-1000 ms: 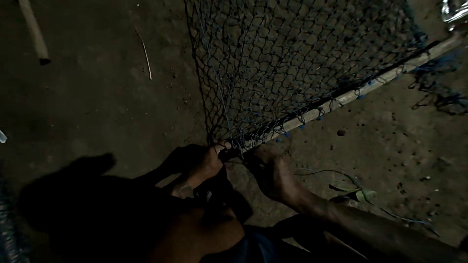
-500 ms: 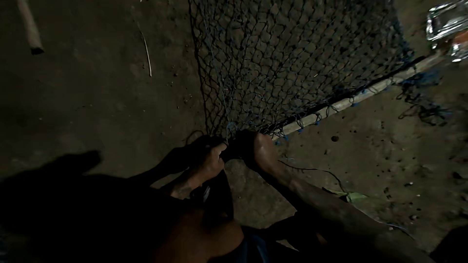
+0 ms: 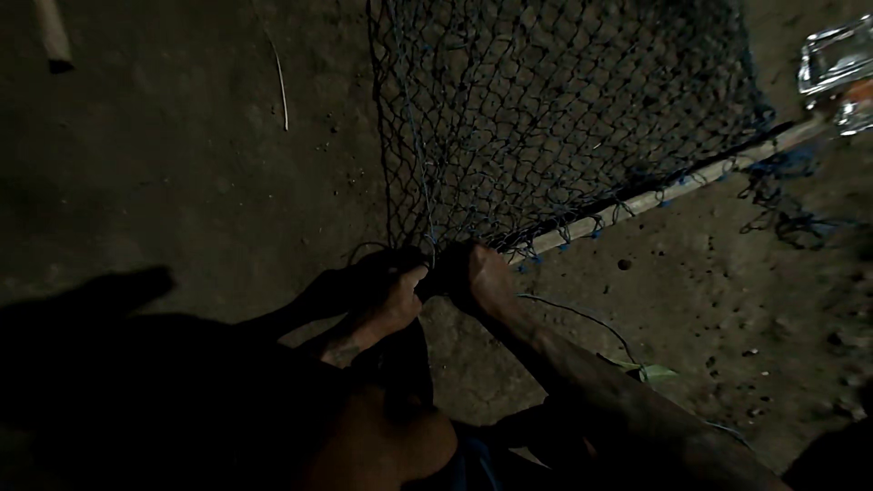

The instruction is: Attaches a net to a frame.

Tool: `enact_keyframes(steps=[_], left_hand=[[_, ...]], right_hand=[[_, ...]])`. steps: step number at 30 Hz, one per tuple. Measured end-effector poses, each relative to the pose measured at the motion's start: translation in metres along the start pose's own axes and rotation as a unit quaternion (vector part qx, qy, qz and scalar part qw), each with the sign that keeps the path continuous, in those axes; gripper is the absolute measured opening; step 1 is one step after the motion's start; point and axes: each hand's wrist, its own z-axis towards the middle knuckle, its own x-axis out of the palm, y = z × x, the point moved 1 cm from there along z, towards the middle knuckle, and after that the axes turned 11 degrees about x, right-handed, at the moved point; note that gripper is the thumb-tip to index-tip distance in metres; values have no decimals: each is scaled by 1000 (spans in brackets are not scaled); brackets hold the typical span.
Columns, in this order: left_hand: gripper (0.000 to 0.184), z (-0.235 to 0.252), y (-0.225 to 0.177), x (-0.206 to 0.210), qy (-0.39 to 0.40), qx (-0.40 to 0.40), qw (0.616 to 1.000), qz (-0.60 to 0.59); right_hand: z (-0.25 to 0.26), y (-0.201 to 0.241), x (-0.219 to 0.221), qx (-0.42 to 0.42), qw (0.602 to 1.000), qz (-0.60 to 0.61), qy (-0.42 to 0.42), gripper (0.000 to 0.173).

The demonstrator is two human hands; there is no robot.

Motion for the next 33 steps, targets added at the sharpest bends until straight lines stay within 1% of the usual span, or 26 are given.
enact_keyframes(steps=[5,11,15,17,19,22,25,26,28,31,33], left_hand=[[25,0,-5,-3,13,-13,1000,10],[25,1,-3,0,7,-17,1000,13],[18,1,0,3,-13,4,1000,3],[19,1,-2,2,-5,1,1000,8],[17,1,-1,3,-15,6,1000,5],[17,1,1,5,-22,9,1000,-4],[24,1,2,6,-22,8,1000,-3],[30,1,1,4,-14,0,1000,-2],[34,2,-4,1,1,-20,1000,2],[31,3,-5,2,-7,-23,1000,8],[33,3,-8,1,-5,-30,1000,8]], right_hand=[[0,-3,-2,-14,1000,-1,19,22],[0,1,-6,23,999,-9,32,21],[-2,6,-7,48,998,-26,36,24],[-2,7,-8,51,997,-33,43,25],[-2,7,-7,47,997,-35,44,25],[-2,4,-4,18,999,-29,31,25],[3,-6,3,-40,999,5,13,25],[5,-9,5,-54,998,17,10,25],[6,-15,7,-67,997,40,5,26],[4,-20,10,-83,994,64,-24,24],[3,-21,13,-91,992,71,-50,22]])
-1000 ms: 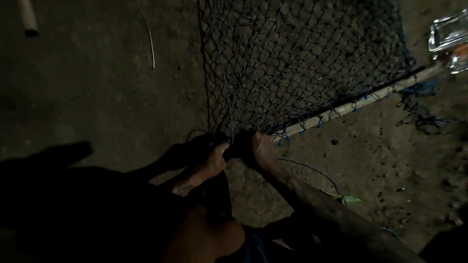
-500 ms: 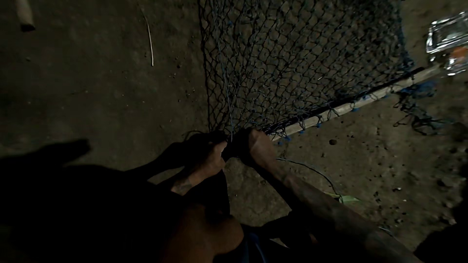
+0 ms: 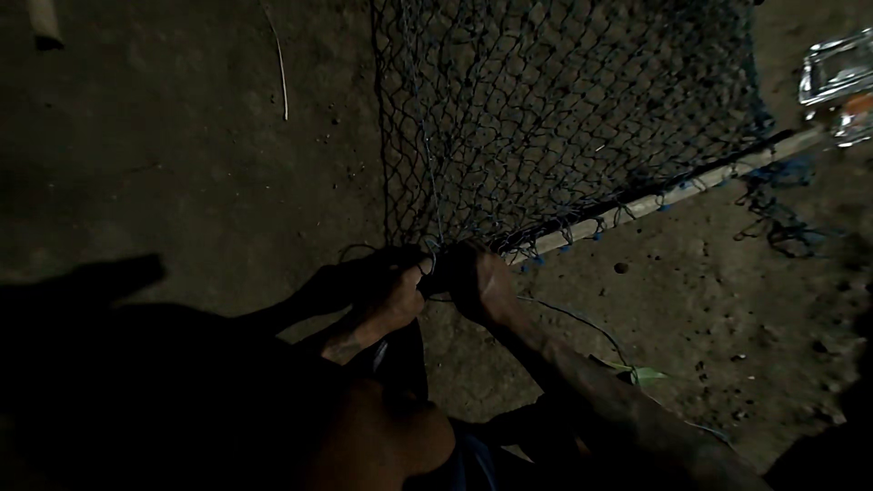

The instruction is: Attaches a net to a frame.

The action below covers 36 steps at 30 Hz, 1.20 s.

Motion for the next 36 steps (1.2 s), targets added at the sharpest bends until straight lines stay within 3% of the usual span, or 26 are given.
enact_keyframes(steps=[11,17,21,23,28,36], left_hand=[[32,0,-2,3,-15,20,1000,-11],[40,1,-6,-1,5,0,1000,14],[36,1,-34,-18,59,-58,997,9],[32,1,-15,-6,17,-21,999,18],[33,3,-9,-5,14,-17,1000,14],[35,3,-5,-2,0,-18,1000,6]], right_hand=[[-14,-4,13,-37,992,-3,-124,24],[-8,8,-6,28,999,-10,21,27],[1,12,-19,36,992,34,115,24],[5,10,-22,45,985,72,147,20],[6,4,-26,25,970,167,172,14],[4,4,-27,5,978,132,164,14]])
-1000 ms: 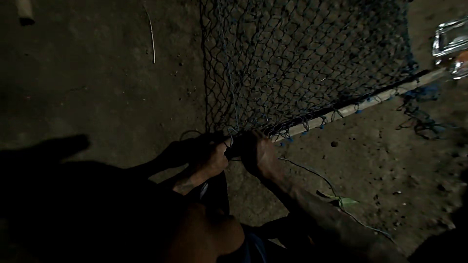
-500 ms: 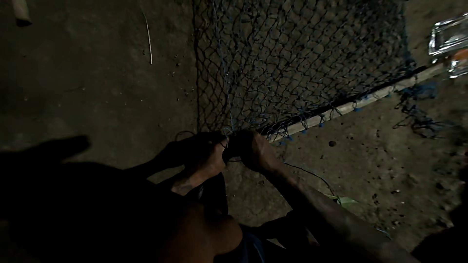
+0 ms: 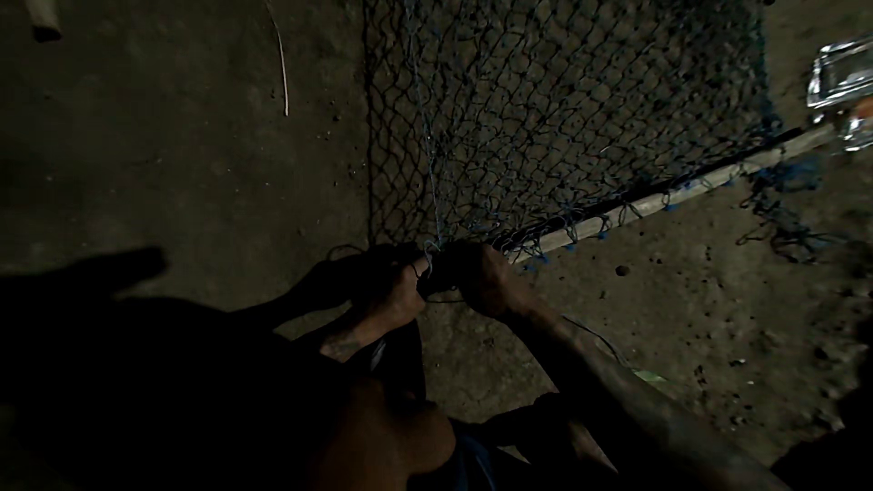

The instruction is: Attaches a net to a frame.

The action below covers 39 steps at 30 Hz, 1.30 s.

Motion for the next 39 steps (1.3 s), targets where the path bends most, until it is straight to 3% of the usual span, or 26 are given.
enact_keyframes(steps=[12,17,26,34,39], left_hand=[[49,4,-5,-7,25,-41,996,-72],[43,6,-5,-8,26,-51,995,-86],[35,5,-6,-2,-1,-43,990,-133],[32,4,-15,-9,23,-63,991,-119],[29,4,-13,-9,12,-50,993,-104]], right_hand=[[2,-1,1,10,998,-55,-13,18],[2,-1,1,7,999,-48,-16,19],[-7,8,17,41,980,-153,-118,30],[-6,-8,19,-27,983,-110,-143,22],[-5,-12,19,-22,987,-79,-138,20]])
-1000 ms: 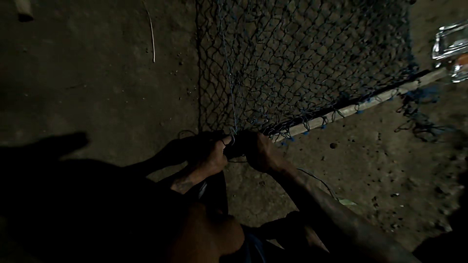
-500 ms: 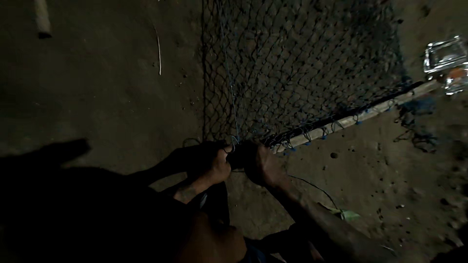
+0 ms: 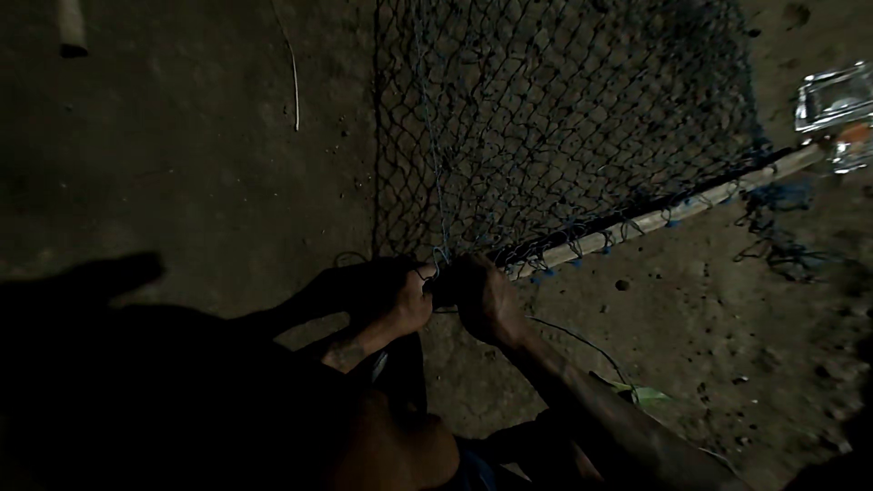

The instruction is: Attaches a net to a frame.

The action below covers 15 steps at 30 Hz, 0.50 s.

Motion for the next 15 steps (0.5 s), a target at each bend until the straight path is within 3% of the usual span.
enact_keyframes(steps=[8,15], left_hand=[[27,0,1,2,-6,15,1000,0],[26,1,-2,-1,17,-19,999,46]], right_hand=[[-4,-6,5,-49,997,32,-49,17],[-4,-5,3,-49,997,41,-35,15]])
